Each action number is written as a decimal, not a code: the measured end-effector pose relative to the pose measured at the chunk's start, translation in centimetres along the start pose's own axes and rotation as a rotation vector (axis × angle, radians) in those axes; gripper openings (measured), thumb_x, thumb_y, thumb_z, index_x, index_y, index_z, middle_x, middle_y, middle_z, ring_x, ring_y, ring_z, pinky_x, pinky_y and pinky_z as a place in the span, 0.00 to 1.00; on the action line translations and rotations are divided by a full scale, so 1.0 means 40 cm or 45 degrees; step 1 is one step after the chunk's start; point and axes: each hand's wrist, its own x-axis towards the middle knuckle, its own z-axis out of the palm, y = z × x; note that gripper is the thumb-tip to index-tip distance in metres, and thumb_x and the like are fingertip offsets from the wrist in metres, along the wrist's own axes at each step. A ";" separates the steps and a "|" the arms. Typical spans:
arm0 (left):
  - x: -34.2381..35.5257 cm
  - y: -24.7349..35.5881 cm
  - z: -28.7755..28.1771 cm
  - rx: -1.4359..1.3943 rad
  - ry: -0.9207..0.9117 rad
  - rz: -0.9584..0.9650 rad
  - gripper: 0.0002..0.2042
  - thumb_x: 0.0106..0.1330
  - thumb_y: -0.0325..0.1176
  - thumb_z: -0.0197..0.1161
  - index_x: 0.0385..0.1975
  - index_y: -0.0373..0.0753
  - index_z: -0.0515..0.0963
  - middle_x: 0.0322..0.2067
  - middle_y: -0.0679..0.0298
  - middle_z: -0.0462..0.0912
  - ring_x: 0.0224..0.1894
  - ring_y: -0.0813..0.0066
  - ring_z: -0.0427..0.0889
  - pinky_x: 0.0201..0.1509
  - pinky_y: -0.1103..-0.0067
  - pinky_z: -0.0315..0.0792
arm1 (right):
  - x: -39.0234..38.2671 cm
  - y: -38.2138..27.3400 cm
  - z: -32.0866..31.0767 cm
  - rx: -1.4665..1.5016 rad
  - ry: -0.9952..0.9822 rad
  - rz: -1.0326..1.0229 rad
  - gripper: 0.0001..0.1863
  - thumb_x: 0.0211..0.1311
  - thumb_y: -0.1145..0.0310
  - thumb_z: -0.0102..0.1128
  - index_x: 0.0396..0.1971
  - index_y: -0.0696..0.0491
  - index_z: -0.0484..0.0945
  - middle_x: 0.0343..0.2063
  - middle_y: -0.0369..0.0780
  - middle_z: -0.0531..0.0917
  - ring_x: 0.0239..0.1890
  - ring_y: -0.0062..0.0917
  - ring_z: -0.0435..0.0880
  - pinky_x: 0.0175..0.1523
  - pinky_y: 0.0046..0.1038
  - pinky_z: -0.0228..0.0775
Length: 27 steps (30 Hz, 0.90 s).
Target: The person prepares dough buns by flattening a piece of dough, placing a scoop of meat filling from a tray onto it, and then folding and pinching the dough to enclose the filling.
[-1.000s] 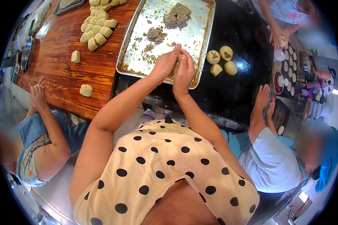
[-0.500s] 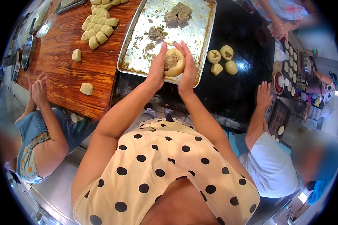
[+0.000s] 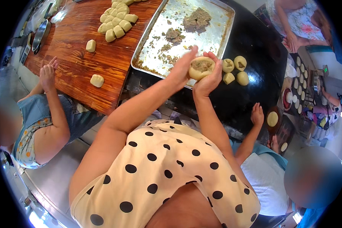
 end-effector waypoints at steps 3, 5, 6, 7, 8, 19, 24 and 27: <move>-0.009 -0.051 -0.012 0.146 0.063 0.193 0.14 0.71 0.42 0.58 0.43 0.37 0.76 0.37 0.67 0.80 0.39 0.82 0.77 0.43 0.83 0.73 | -0.023 0.021 0.025 -0.298 -0.004 -0.177 0.17 0.73 0.67 0.45 0.46 0.63 0.78 0.43 0.43 0.82 0.47 0.26 0.80 0.54 0.27 0.71; -0.019 -0.055 -0.025 0.262 0.091 0.260 0.14 0.71 0.43 0.59 0.42 0.36 0.77 0.37 0.67 0.80 0.37 0.83 0.77 0.42 0.83 0.73 | -0.035 0.032 0.029 -0.424 -0.049 -0.293 0.14 0.71 0.71 0.49 0.49 0.64 0.77 0.46 0.45 0.82 0.50 0.27 0.79 0.56 0.26 0.70; -0.021 -0.052 -0.033 0.315 0.085 0.282 0.14 0.71 0.43 0.59 0.42 0.36 0.78 0.36 0.67 0.80 0.36 0.83 0.76 0.42 0.83 0.72 | -0.043 0.040 0.029 -0.435 -0.048 -0.326 0.14 0.71 0.72 0.50 0.49 0.63 0.77 0.45 0.44 0.83 0.49 0.27 0.80 0.61 0.29 0.64; -0.018 -0.041 -0.039 0.368 0.076 0.317 0.14 0.71 0.43 0.59 0.41 0.36 0.78 0.36 0.67 0.80 0.36 0.84 0.76 0.42 0.84 0.72 | -0.044 0.043 0.038 -0.438 -0.054 -0.369 0.14 0.71 0.72 0.50 0.49 0.63 0.78 0.44 0.44 0.84 0.48 0.27 0.81 0.66 0.32 0.58; -0.013 -0.028 -0.047 0.400 0.019 0.278 0.15 0.71 0.43 0.58 0.43 0.36 0.77 0.37 0.67 0.80 0.37 0.84 0.77 0.43 0.84 0.72 | -0.044 0.043 0.042 -0.442 -0.059 -0.411 0.14 0.70 0.72 0.51 0.49 0.62 0.78 0.42 0.44 0.85 0.47 0.27 0.82 0.71 0.35 0.52; -0.011 0.031 -0.020 -0.075 -0.133 0.004 0.22 0.73 0.53 0.49 0.49 0.37 0.71 0.46 0.61 0.78 0.49 0.72 0.81 0.56 0.73 0.75 | 0.003 -0.042 0.032 -0.113 -0.134 0.007 0.33 0.76 0.47 0.31 0.46 0.63 0.77 0.39 0.45 0.84 0.41 0.26 0.82 0.51 0.26 0.73; -0.058 -0.020 -0.005 0.275 0.043 0.287 0.17 0.74 0.44 0.52 0.49 0.36 0.74 0.41 0.66 0.80 0.43 0.81 0.77 0.47 0.81 0.72 | -0.047 -0.048 0.058 -0.497 -0.059 -0.383 0.27 0.76 0.59 0.37 0.39 0.66 0.81 0.36 0.46 0.86 0.44 0.28 0.82 0.67 0.34 0.61; -0.055 -0.024 -0.017 0.558 0.034 0.439 0.17 0.75 0.44 0.51 0.49 0.36 0.75 0.40 0.67 0.79 0.41 0.83 0.76 0.46 0.82 0.71 | -0.052 -0.041 0.054 -0.565 -0.106 -0.498 0.26 0.76 0.59 0.39 0.38 0.66 0.82 0.39 0.46 0.85 0.50 0.31 0.81 0.71 0.36 0.53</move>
